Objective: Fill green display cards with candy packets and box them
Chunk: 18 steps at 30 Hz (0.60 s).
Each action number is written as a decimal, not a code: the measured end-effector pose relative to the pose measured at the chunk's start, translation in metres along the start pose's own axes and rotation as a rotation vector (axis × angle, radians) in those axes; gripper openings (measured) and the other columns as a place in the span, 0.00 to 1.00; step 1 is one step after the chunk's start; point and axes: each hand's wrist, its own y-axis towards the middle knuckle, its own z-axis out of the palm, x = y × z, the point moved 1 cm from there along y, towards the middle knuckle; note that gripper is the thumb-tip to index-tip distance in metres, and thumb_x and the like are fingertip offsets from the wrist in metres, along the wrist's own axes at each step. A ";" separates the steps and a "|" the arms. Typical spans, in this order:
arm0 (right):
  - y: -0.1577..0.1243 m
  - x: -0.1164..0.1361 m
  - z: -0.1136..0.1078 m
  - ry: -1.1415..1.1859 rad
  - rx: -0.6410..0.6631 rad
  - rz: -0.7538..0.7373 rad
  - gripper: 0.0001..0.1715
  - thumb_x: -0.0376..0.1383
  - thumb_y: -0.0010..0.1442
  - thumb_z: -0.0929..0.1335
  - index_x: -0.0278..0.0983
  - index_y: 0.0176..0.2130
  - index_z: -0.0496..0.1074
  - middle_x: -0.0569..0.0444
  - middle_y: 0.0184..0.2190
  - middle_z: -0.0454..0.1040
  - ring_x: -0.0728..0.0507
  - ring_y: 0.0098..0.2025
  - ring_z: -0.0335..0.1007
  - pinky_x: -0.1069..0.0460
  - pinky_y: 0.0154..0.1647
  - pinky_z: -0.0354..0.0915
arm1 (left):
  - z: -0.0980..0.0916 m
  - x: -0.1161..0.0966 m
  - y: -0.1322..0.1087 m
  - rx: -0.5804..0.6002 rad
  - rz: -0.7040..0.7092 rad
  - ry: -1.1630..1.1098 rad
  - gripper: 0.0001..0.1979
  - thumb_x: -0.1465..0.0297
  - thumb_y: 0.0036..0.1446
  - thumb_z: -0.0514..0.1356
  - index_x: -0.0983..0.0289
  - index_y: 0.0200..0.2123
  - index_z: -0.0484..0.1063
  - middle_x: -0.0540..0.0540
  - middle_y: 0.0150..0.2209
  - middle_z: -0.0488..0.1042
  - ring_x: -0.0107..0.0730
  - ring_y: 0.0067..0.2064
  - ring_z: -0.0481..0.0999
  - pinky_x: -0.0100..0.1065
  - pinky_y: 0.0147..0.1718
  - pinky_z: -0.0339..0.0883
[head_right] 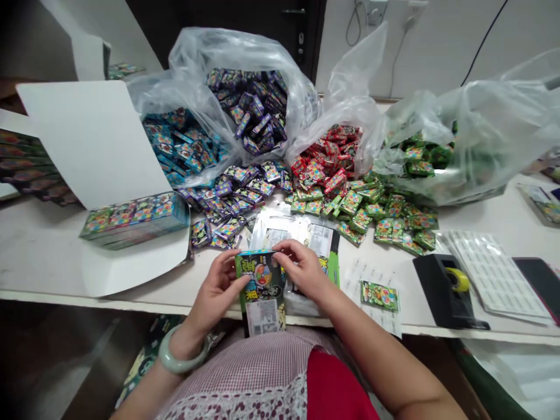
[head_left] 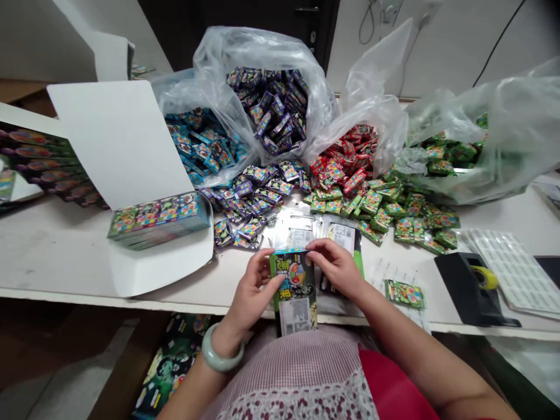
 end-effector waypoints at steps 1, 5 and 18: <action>0.004 0.003 -0.002 0.002 0.042 -0.015 0.05 0.38 0.61 0.67 0.39 0.36 0.71 0.54 0.33 0.73 0.47 0.35 0.70 0.51 0.35 0.67 | 0.000 -0.005 0.004 -0.053 0.047 0.038 0.16 0.68 0.57 0.62 0.58 0.49 0.67 0.54 0.45 0.74 0.33 0.45 0.76 0.33 0.42 0.73; 0.017 0.012 -0.009 0.087 0.088 -0.008 0.06 0.37 0.58 0.69 0.39 0.37 0.69 0.54 0.35 0.71 0.47 0.37 0.69 0.52 0.35 0.67 | 0.004 -0.018 0.019 -0.242 0.186 0.052 0.03 0.68 0.59 0.60 0.61 0.36 0.70 0.54 0.40 0.77 0.31 0.44 0.76 0.33 0.45 0.71; 0.031 0.044 -0.002 -0.049 0.245 0.140 0.07 0.37 0.55 0.70 0.37 0.31 0.69 0.57 0.25 0.71 0.50 0.25 0.66 0.54 0.25 0.63 | 0.003 -0.042 0.029 -0.149 0.077 0.074 0.04 0.70 0.51 0.65 0.63 0.30 0.73 0.50 0.29 0.75 0.27 0.32 0.73 0.29 0.32 0.68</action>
